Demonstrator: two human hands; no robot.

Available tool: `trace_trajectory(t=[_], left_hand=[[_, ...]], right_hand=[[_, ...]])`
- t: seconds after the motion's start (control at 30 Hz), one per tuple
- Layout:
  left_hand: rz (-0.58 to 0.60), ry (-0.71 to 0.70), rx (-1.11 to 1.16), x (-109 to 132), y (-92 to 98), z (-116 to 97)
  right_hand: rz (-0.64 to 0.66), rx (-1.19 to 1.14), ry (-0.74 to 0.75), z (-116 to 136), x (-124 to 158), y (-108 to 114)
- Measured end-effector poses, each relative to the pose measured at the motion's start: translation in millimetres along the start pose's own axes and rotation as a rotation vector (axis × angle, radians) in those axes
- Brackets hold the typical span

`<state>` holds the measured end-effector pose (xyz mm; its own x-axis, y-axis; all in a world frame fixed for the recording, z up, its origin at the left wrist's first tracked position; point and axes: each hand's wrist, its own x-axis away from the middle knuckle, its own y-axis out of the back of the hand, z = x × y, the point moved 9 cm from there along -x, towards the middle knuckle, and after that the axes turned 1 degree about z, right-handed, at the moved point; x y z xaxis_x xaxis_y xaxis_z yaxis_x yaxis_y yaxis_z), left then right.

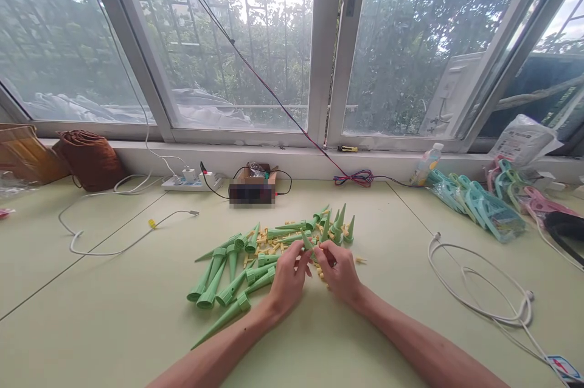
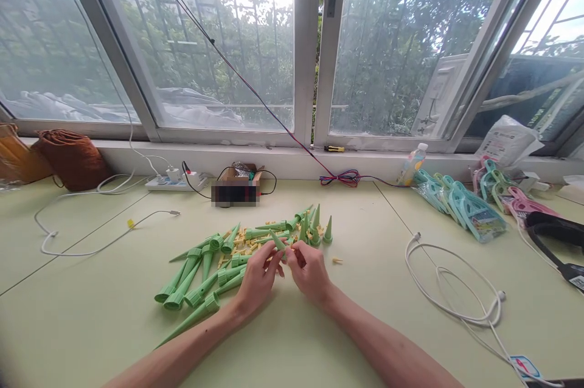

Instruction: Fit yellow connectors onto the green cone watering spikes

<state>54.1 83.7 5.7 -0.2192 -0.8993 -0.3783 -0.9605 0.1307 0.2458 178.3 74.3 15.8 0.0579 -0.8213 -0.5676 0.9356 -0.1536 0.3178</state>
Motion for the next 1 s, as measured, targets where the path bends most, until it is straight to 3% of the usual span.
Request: trace_trajectory(t=[0.33, 0.7, 1.0], left_hand=[[0.01, -0.028, 0.007, 2, -1.3, -4], [0.131, -0.114, -0.068, 8, -16.5, -7], [0.126, -0.05, -0.069, 9, -17.9, 4]], right_hand=[[0.043, 0.023, 0.01, -2, 1, -6], [0.014, 0.002, 0.017, 2, -1, -1], [0.066, 0.079, 0.059, 6, 3, -5]])
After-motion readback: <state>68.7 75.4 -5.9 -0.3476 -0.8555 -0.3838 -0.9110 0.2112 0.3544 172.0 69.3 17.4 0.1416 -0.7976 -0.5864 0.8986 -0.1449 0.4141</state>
